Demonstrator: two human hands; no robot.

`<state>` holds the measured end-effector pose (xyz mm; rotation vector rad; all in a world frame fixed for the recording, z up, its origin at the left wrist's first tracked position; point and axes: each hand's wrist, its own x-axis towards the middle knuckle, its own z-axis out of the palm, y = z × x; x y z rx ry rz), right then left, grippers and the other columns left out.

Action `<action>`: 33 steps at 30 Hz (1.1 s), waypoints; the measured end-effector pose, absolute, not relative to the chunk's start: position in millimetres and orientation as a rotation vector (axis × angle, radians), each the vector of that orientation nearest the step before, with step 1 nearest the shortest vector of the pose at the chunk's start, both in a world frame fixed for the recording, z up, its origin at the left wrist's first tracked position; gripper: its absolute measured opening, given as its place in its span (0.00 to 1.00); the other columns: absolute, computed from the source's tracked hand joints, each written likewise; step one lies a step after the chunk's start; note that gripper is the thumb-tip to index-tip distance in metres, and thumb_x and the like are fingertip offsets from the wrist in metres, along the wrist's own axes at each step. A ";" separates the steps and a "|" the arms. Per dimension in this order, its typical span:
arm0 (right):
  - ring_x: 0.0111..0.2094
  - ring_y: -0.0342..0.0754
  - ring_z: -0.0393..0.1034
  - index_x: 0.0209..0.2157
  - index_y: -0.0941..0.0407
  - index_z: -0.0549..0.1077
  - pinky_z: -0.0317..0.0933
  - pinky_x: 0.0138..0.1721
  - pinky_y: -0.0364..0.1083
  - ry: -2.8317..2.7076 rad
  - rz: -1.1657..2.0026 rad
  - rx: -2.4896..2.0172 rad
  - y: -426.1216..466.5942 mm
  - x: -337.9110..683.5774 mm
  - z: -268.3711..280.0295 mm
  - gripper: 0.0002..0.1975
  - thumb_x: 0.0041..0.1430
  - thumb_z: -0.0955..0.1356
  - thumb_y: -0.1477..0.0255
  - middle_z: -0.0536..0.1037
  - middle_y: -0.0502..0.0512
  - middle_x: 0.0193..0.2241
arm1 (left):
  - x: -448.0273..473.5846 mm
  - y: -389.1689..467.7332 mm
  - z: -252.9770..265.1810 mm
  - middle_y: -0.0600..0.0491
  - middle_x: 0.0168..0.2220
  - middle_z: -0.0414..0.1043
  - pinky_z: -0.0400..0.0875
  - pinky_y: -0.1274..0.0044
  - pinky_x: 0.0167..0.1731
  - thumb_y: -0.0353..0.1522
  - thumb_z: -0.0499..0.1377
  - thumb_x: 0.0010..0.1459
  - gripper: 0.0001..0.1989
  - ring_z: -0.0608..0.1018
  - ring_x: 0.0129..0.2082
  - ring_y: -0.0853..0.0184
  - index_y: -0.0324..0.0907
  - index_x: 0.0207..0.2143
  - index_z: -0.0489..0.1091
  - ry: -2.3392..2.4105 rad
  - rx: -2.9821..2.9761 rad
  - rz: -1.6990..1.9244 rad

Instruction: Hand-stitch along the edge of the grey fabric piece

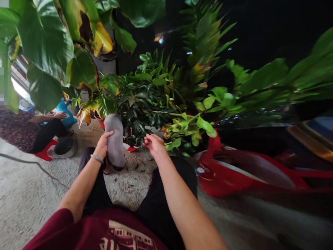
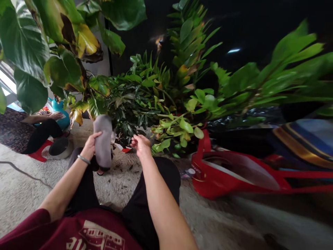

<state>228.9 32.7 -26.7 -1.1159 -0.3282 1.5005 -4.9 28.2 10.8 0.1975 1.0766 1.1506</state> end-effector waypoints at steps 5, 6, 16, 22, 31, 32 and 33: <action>0.14 0.40 0.67 0.28 0.55 0.68 0.66 0.15 0.39 -0.316 1.487 -1.186 38.7 230.8 -23.1 0.07 0.61 0.68 0.74 0.77 0.47 0.18 | 5.8 -20.2 -34.4 0.45 0.27 0.81 0.80 0.68 0.32 0.28 0.66 0.50 0.19 0.82 0.24 0.57 0.31 0.45 0.75 1.135 0.144 0.947; 0.14 0.41 0.68 0.30 0.55 0.69 0.67 0.16 0.40 -0.328 1.487 -1.172 40.7 230.6 -22.1 0.07 0.64 0.66 0.71 0.78 0.48 0.19 | 6.7 -22.6 -34.6 0.46 0.27 0.81 0.80 0.68 0.32 0.27 0.66 0.49 0.18 0.82 0.24 0.58 0.32 0.45 0.75 1.152 0.167 0.959; 0.14 0.38 0.63 0.28 0.55 0.69 0.63 0.16 0.38 -0.639 1.435 -0.922 51.1 219.9 -21.2 0.17 0.48 0.77 0.62 0.75 0.45 0.18 | 5.7 -37.4 -21.9 0.50 0.25 0.79 0.75 0.73 0.25 0.27 0.70 0.36 0.20 0.79 0.22 0.61 0.37 0.37 0.75 1.223 0.603 0.924; 0.11 0.37 0.59 0.25 0.56 0.69 0.59 0.14 0.37 -0.583 1.451 -1.158 49.0 226.8 -27.9 0.13 0.51 0.76 0.68 0.71 0.44 0.14 | -15.1 -34.3 44.7 0.50 0.29 0.81 0.76 0.75 0.28 0.28 0.73 0.31 0.21 0.80 0.25 0.63 0.36 0.34 0.78 1.075 0.825 1.037; 0.12 0.39 0.63 0.27 0.58 0.74 0.57 0.13 0.37 -0.743 1.460 -1.359 34.1 235.7 -35.4 0.07 0.57 0.71 0.71 0.75 0.49 0.15 | 34.4 18.1 51.5 0.51 0.30 0.80 0.77 0.74 0.30 0.31 0.72 0.37 0.21 0.80 0.26 0.64 0.38 0.37 0.76 1.040 0.750 1.207; 0.12 0.39 0.64 0.26 0.57 0.74 0.57 0.13 0.37 -0.762 1.442 -1.384 33.2 237.2 -36.3 0.07 0.57 0.71 0.71 0.75 0.49 0.15 | 37.7 8.7 35.5 0.51 0.29 0.80 0.77 0.73 0.29 0.30 0.71 0.38 0.20 0.80 0.25 0.63 0.38 0.38 0.76 1.079 0.729 1.129; 0.13 0.39 0.64 0.26 0.57 0.74 0.56 0.13 0.37 -0.780 1.422 -1.413 32.6 238.9 -37.2 0.07 0.57 0.70 0.71 0.75 0.49 0.15 | 39.2 -2.7 19.1 0.50 0.29 0.80 0.77 0.73 0.28 0.30 0.71 0.38 0.20 0.80 0.24 0.62 0.38 0.38 0.76 1.106 0.695 1.053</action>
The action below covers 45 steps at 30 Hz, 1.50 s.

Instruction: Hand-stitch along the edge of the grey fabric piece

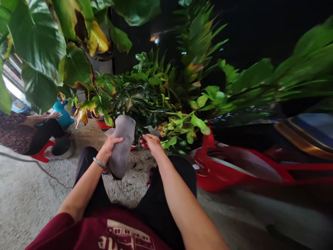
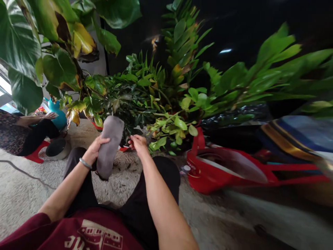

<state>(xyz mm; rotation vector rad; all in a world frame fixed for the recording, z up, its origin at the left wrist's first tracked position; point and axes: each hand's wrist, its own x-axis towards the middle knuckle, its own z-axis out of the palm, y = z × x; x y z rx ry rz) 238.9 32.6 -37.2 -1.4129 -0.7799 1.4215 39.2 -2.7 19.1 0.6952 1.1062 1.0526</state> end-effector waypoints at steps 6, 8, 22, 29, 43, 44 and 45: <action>0.12 0.38 0.64 0.27 0.58 0.77 0.53 0.11 0.34 -0.820 1.471 -1.442 32.6 246.1 -39.0 0.06 0.56 0.71 0.73 0.75 0.48 0.15 | 27.0 -39.4 -13.3 0.48 0.28 0.80 0.77 0.71 0.30 0.26 0.68 0.38 0.20 0.80 0.24 0.60 0.36 0.38 0.75 1.079 0.537 0.893; 0.11 0.38 0.63 0.26 0.58 0.77 0.52 0.10 0.34 -0.811 1.503 -1.425 32.4 245.5 -37.9 0.05 0.55 0.71 0.74 0.75 0.48 0.14 | 27.3 -24.6 11.6 0.49 0.32 0.81 0.78 0.70 0.33 0.27 0.68 0.39 0.23 0.82 0.28 0.59 0.37 0.42 0.76 1.003 0.594 1.014; 0.12 0.42 0.62 0.19 0.54 0.69 0.58 0.12 0.40 -0.670 1.493 -1.422 33.4 241.6 -42.5 0.09 0.48 0.71 0.75 0.70 0.47 0.10 | 55.9 10.8 22.5 0.47 0.31 0.80 0.74 0.70 0.33 0.30 0.72 0.39 0.21 0.79 0.27 0.60 0.37 0.39 0.78 0.987 0.914 0.685; 0.13 0.39 0.64 0.22 0.56 0.71 0.57 0.13 0.36 -0.705 1.543 -1.350 26.6 239.5 -34.7 0.08 0.49 0.72 0.73 0.73 0.47 0.15 | 54.7 25.8 73.6 0.48 0.34 0.80 0.76 0.69 0.37 0.29 0.71 0.37 0.26 0.82 0.32 0.56 0.36 0.43 0.76 0.788 0.951 0.932; 0.10 0.40 0.59 0.19 0.54 0.68 0.54 0.11 0.37 -0.617 1.489 -1.389 30.3 234.6 -44.0 0.10 0.50 0.70 0.75 0.67 0.44 0.09 | 30.7 -7.9 23.6 0.49 0.31 0.80 0.73 0.71 0.32 0.29 0.71 0.37 0.20 0.78 0.28 0.60 0.39 0.38 0.78 0.922 0.964 0.670; 0.10 0.39 0.59 0.19 0.54 0.68 0.53 0.10 0.37 -0.624 1.486 -1.387 29.7 233.7 -43.8 0.10 0.50 0.71 0.75 0.67 0.44 0.10 | 33.1 -2.9 34.8 0.49 0.32 0.80 0.73 0.71 0.32 0.29 0.71 0.36 0.22 0.79 0.28 0.60 0.39 0.38 0.78 0.888 0.988 0.716; 0.11 0.39 0.60 0.20 0.54 0.68 0.53 0.10 0.36 -0.635 1.490 -1.382 28.7 233.5 -42.8 0.09 0.49 0.71 0.75 0.69 0.45 0.11 | 38.1 5.3 47.8 0.49 0.32 0.80 0.73 0.72 0.33 0.29 0.72 0.35 0.23 0.79 0.29 0.59 0.39 0.39 0.78 0.859 1.010 0.774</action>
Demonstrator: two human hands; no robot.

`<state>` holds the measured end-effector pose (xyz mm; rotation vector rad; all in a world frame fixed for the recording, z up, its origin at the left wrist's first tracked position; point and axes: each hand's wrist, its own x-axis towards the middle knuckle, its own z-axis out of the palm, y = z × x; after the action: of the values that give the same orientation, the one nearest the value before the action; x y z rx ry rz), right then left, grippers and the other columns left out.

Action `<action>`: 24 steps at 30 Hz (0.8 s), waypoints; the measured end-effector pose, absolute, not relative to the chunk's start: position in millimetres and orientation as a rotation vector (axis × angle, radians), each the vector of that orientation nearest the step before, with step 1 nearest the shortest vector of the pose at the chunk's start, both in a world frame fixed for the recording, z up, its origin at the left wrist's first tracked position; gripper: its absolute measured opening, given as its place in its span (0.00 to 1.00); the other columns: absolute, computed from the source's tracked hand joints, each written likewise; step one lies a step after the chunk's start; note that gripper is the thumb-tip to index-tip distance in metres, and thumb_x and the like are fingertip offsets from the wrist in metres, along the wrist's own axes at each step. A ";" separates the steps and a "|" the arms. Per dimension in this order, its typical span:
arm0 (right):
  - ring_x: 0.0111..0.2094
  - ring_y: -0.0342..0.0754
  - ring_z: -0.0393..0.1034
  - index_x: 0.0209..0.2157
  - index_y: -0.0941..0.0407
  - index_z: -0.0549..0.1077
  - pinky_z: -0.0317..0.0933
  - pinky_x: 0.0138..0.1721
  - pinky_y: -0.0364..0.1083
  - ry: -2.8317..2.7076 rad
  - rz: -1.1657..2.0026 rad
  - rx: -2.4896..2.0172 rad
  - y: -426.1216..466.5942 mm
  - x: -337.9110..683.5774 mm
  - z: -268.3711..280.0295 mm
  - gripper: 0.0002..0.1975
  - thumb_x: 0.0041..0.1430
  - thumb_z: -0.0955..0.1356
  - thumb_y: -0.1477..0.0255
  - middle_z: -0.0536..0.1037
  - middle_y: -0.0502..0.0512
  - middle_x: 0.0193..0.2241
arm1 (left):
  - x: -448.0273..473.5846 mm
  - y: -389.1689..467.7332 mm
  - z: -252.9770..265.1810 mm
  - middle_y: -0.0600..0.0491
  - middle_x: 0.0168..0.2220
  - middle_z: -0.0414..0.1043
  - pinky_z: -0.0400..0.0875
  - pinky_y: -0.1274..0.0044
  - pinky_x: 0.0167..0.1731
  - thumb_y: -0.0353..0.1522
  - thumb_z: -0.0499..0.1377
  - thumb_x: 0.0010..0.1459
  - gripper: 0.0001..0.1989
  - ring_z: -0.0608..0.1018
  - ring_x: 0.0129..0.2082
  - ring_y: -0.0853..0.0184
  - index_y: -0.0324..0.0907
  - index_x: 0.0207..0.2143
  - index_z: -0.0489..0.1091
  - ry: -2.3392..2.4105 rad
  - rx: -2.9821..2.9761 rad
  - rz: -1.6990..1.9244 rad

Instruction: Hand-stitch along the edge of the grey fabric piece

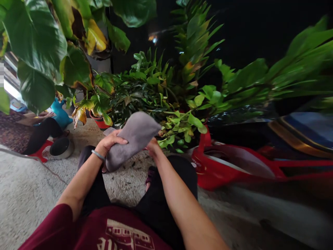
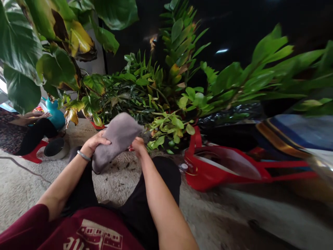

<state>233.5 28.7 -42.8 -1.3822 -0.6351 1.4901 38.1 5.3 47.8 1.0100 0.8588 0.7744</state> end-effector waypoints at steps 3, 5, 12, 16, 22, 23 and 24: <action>0.13 0.39 0.64 0.22 0.56 0.70 0.56 0.12 0.36 -0.676 1.532 -1.338 24.7 236.4 -36.8 0.07 0.48 0.73 0.74 0.73 0.47 0.14 | 61.2 37.8 80.3 0.49 0.35 0.80 0.74 0.71 0.38 0.31 0.73 0.37 0.25 0.81 0.33 0.58 0.37 0.41 0.77 0.777 1.031 0.958; 0.14 0.39 0.65 0.23 0.56 0.71 0.59 0.14 0.36 -0.682 1.571 -1.284 22.6 239.9 -33.0 0.07 0.49 0.73 0.73 0.74 0.48 0.15 | 74.1 52.9 84.1 0.49 0.35 0.80 0.74 0.71 0.39 0.33 0.74 0.38 0.24 0.81 0.34 0.58 0.37 0.41 0.77 0.776 1.018 1.026; 0.12 0.41 0.64 0.21 0.55 0.70 0.58 0.12 0.38 -0.624 1.482 -1.384 26.5 241.0 -36.8 0.09 0.51 0.71 0.74 0.71 0.46 0.12 | 48.6 8.2 18.0 0.50 0.29 0.79 0.72 0.73 0.32 0.29 0.73 0.36 0.20 0.78 0.27 0.62 0.38 0.36 0.78 1.070 1.013 0.738; 0.10 0.39 0.60 0.20 0.55 0.69 0.55 0.10 0.37 -0.642 1.482 -1.421 28.9 235.5 -39.2 0.10 0.52 0.71 0.74 0.68 0.44 0.10 | 29.1 -7.0 36.5 0.51 0.30 0.80 0.73 0.73 0.31 0.29 0.74 0.34 0.22 0.79 0.27 0.61 0.37 0.37 0.79 0.926 1.026 0.723; 0.12 0.38 0.64 0.30 0.59 0.76 0.57 0.12 0.36 -0.683 1.550 -1.342 24.8 235.5 -32.6 0.03 0.56 0.71 0.74 0.76 0.49 0.16 | 25.2 43.6 94.8 0.57 0.35 0.82 0.76 0.70 0.42 0.30 0.71 0.45 0.16 0.81 0.39 0.58 0.44 0.39 0.77 0.798 0.920 1.293; 0.12 0.38 0.64 0.30 0.59 0.77 0.57 0.12 0.35 -0.676 1.564 -1.327 24.2 236.1 -31.9 0.03 0.57 0.70 0.75 0.76 0.49 0.16 | 24.8 48.3 91.4 0.57 0.34 0.82 0.76 0.69 0.43 0.30 0.70 0.47 0.14 0.82 0.41 0.57 0.45 0.38 0.76 0.850 0.846 1.333; 0.12 0.38 0.64 0.30 0.59 0.77 0.57 0.12 0.35 -0.667 1.571 -1.319 23.9 236.6 -31.6 0.03 0.58 0.70 0.75 0.76 0.49 0.16 | 24.3 49.2 83.4 0.56 0.33 0.82 0.76 0.69 0.43 0.30 0.69 0.49 0.12 0.82 0.41 0.57 0.45 0.38 0.76 0.915 0.764 1.332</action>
<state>236.6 23.9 -31.6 -1.3187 -0.6672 1.5712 24.3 49.2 83.4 0.7644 0.9151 1.3319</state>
